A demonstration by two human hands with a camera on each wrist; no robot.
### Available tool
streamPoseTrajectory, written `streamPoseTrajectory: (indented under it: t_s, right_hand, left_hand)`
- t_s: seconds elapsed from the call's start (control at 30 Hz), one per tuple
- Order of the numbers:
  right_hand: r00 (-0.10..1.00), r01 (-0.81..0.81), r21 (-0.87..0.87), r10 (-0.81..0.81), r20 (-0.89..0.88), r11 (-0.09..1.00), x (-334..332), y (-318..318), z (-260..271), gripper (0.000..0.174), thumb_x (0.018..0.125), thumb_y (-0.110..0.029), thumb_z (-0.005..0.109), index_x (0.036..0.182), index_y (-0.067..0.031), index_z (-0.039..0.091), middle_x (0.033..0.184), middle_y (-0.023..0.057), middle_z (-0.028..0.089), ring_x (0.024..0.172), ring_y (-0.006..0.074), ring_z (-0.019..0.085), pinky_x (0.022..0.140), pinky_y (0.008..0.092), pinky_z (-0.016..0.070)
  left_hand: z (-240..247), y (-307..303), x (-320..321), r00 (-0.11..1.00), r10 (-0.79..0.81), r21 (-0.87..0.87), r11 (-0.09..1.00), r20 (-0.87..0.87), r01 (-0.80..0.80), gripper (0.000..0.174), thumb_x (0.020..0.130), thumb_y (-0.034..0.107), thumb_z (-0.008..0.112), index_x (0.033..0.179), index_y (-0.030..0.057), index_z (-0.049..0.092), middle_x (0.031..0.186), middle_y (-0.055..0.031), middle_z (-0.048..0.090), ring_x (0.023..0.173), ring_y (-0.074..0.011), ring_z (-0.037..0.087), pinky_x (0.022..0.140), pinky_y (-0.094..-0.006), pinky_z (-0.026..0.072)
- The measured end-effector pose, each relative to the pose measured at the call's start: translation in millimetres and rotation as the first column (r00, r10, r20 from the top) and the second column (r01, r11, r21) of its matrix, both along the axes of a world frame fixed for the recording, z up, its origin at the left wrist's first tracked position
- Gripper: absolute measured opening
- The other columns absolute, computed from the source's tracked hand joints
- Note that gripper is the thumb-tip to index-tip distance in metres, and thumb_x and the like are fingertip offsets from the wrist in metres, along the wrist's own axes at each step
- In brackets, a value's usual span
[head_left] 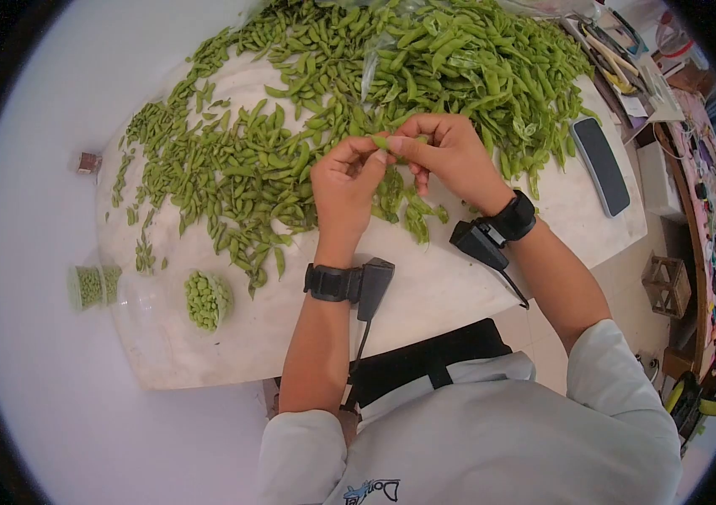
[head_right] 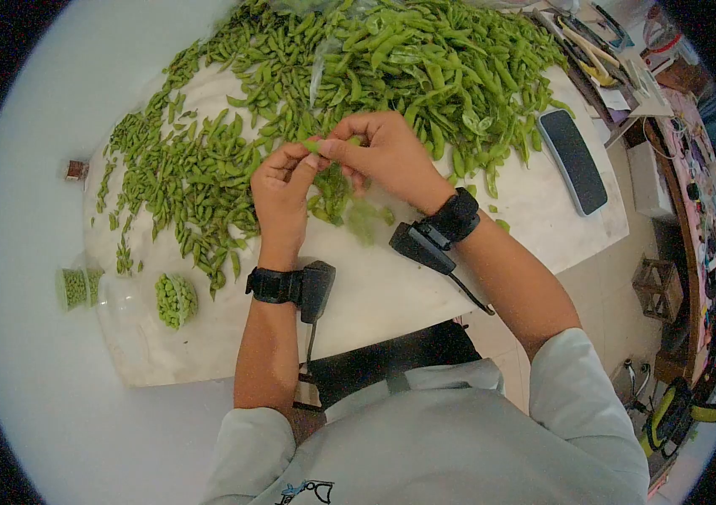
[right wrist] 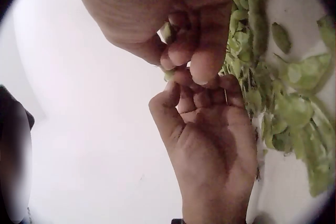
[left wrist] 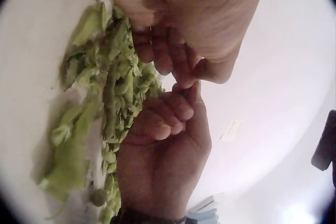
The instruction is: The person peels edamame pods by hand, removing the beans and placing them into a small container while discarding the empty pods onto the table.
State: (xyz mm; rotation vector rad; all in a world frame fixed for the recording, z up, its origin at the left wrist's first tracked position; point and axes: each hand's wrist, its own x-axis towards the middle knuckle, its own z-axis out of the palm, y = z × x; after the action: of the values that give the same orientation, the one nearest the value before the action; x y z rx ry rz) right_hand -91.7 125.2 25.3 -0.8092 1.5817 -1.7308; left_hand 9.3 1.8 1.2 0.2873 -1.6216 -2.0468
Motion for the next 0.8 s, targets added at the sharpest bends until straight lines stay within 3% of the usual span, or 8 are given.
streamPoseTrajectory:
  t_s: [0.3,0.4,0.8]
  right_hand:
    - [0.999,0.019,0.012,-0.020,0.027,1.000,3.3,-1.7,-1.6,0.021,0.086,-0.018,0.063,0.082,0.0025,0.064,0.057,0.0005,0.054,0.045,0.0050,0.050,0.040,0.0213,0.0434]
    - [0.999,0.036,0.005,-0.036,0.007,0.999,5.8,-2.4,-2.7,0.021,0.086,-0.018,0.063,0.083,0.0028,0.063,0.057,0.0005,0.053,0.045,0.0052,0.050,0.040,0.0217,0.0442]
    - [0.997,0.078,0.011,-0.078,-0.025,0.997,8.6,-5.4,-8.1,0.020,0.087,-0.017,0.061,0.085,0.0027,0.061,0.057,-0.0001,0.053,0.046,0.0055,0.051,0.043,0.0210,0.0450]
  left_hand:
    - [4.3,1.7,0.0,0.992,0.023,-0.081,0.997,0.124,-0.013,0.005,0.083,-0.004,0.053,0.088,-0.0021,0.053,0.099,-0.0098,0.061,0.077,-0.0107,0.057,0.072,-0.0235,0.0464]
    - [-1.8,1.6,-1.0,0.999,0.019,-0.088,0.996,0.032,-0.016,0.004,0.083,-0.003,0.053,0.086,-0.0011,0.051,0.098,-0.0096,0.061,0.076,-0.0099,0.055,0.071,-0.0233,0.0455]
    - [-3.3,2.5,-2.7,0.995,0.009,-0.185,0.983,0.097,0.009,0.003,0.087,-0.001,0.050,0.089,0.0003,0.049,0.088,-0.0037,0.056,0.077,-0.0065,0.049,0.070,-0.0213,0.0424]
